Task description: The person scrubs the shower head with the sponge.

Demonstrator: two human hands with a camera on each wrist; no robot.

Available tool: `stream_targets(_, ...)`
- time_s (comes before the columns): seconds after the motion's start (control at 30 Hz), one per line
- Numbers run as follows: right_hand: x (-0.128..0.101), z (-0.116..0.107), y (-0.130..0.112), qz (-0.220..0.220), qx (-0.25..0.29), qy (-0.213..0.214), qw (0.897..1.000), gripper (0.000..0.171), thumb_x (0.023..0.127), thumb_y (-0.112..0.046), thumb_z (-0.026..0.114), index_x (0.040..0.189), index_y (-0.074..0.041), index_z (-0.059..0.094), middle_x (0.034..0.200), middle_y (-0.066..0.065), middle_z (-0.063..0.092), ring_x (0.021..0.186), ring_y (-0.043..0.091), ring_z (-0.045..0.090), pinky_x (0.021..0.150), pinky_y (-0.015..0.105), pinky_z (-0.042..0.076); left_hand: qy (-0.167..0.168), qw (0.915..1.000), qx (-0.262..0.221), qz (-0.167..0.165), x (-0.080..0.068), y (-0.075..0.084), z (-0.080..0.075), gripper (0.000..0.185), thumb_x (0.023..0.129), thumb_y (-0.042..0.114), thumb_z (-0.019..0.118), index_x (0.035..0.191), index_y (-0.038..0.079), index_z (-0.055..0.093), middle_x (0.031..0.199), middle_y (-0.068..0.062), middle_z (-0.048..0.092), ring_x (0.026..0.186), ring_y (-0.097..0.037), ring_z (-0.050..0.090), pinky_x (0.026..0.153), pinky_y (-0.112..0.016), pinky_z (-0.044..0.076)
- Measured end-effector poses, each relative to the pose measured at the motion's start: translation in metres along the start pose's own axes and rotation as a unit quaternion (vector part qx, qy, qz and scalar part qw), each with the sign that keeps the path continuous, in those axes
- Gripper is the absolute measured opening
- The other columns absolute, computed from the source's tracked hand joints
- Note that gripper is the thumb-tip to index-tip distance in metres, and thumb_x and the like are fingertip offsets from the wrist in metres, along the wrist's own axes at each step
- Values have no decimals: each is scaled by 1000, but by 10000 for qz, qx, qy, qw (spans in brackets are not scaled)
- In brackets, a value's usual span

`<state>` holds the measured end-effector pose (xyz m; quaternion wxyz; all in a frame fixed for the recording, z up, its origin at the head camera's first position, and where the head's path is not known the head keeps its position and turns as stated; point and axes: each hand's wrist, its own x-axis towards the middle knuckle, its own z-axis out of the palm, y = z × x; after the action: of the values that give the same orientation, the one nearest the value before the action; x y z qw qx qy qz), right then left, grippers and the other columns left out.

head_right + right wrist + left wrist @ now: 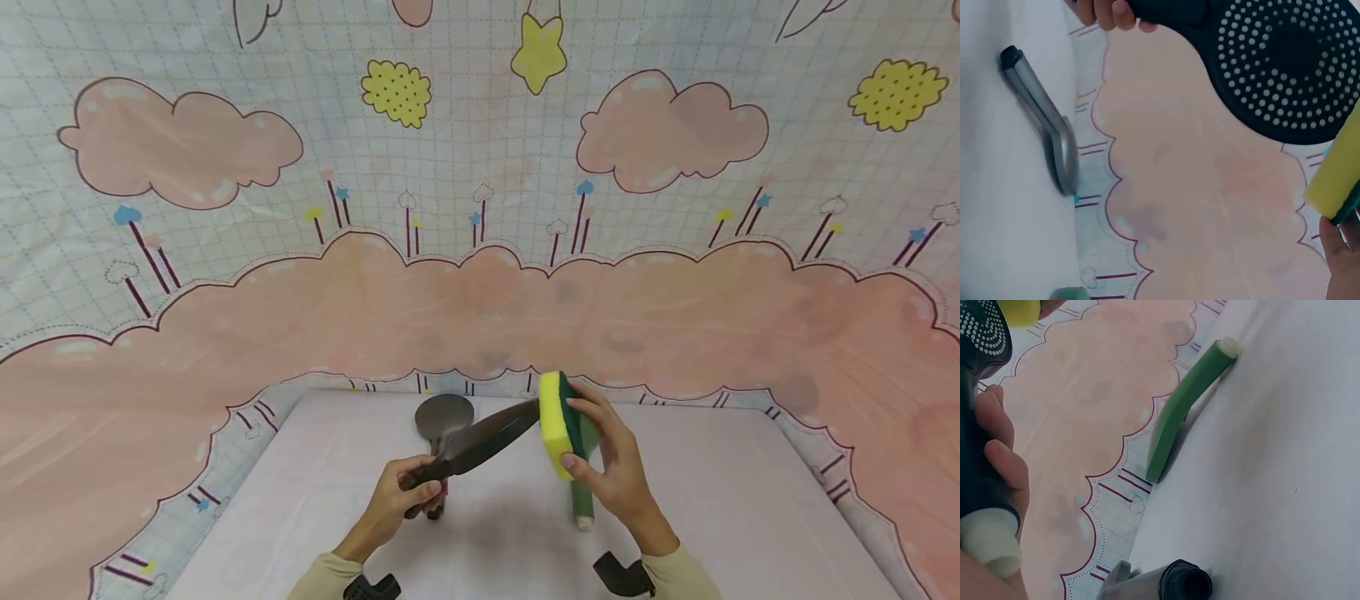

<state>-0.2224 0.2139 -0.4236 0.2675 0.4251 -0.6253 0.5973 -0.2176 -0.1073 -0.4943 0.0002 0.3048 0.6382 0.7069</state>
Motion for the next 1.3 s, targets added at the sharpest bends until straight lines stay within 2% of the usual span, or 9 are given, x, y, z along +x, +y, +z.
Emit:
stream_targets(0.1, -2, -1, 3, 84, 70, 16, 9999, 60, 73, 18, 60, 131, 18, 44, 150, 23, 39, 142, 19, 39, 114, 19, 32, -63, 10000, 30, -48, -1, -1, 2, 23, 95, 11, 62, 104, -10, 60, 72, -18, 62, 58, -6, 56, 47, -33, 49)
stream_targets(0.27, -1, -1, 2, 135, -95, 55, 9998, 60, 73, 16, 62, 131, 18, 44, 151, 21, 40, 141, 18, 40, 114, 19, 32, -99, 9988, -164, -461, -2, -2, 7, 27, 95, 12, 62, 113, -4, 50, 76, 4, 64, 58, -4, 53, 48, -23, 45)
stream_targets(0.43, 8, -1, 0, -23, -218, 242, 9995, 60, 74, 12, 65, 130, 18, 45, 150, 24, 38, 140, 22, 40, 116, 21, 30, -14, 9972, -291, -684, 2, 2, 17, 39, 88, 8, 69, 116, 1, 43, 78, 8, 65, 55, -3, 50, 49, -18, 41)
stream_targets(0.6, 14, 1, 1, -190, -764, 644, 9948, 61, 76, 3, 75, 128, 17, 47, 148, 27, 37, 139, 23, 40, 116, 21, 31, 96, 9971, -231, -718, 7, 6, 27, 31, 91, 7, 66, 114, -1, 47, 85, 4, 66, 58, -4, 57, 50, -18, 44)
stream_targets(0.7, 14, 4, 4, -321, -1398, 879, 9858, 63, 80, -16, 80, 125, 16, 48, 143, 33, 37, 138, 22, 39, 114, 19, 33, 168, 9964, -241, -793, 9, 5, 31, 29, 93, 7, 65, 114, -4, 48, 87, 2, 65, 58, -5, 58, 50, -17, 45)
stream_targets(0.83, 14, 9, 9, -462, -2288, 1144, 9656, 75, 85, -46, 74, 122, 15, 51, 136, 43, 37, 137, 16, 39, 109, 14, 36, 304, 9946, -353, -931, 10, 5, 36, 31, 92, 8, 65, 112, -6, 47, 85, 1, 64, 56, -5, 58, 49, -18, 45)
stream_targets(0.9, 13, 11, 12, -503, -2609, 1226, 9562, 79, 85, -55, 69, 121, 14, 52, 135, 43, 38, 136, 12, 39, 107, 11, 36, 350, 9934, -433, -1002, 9, 5, 38, 32, 93, 9, 65, 112, -8, 46, 85, 1, 65, 56, -5, 58, 49, -18, 45)
stream_targets(1.1, 7, 12, 23, -526, -2998, 1339, 9431, 78, 83, -59, 69, 121, 8, 56, 139, 39, 38, 137, 13, 38, 106, 11, 35, 434, 9874, -768, -1312, 9, 4, 44, 32, 95, 11, 63, 113, -7, 45, 86, 4, 68, 56, -5, 59, 48, -18, 45)
stream_targets(1.3, 0, 11, 32, -836, -3662, 1099, 9202, 69, 86, -59, 66, 121, 0, 61, 140, 36, 40, 134, 35, 40, 113, 17, 30, 512, 9802, -1076, -1583, 11, 7, 51, 24, 97, 18, 62, 111, 3, 50, 85, 3, 68, 58, -6, 59, 47, -18, 45)
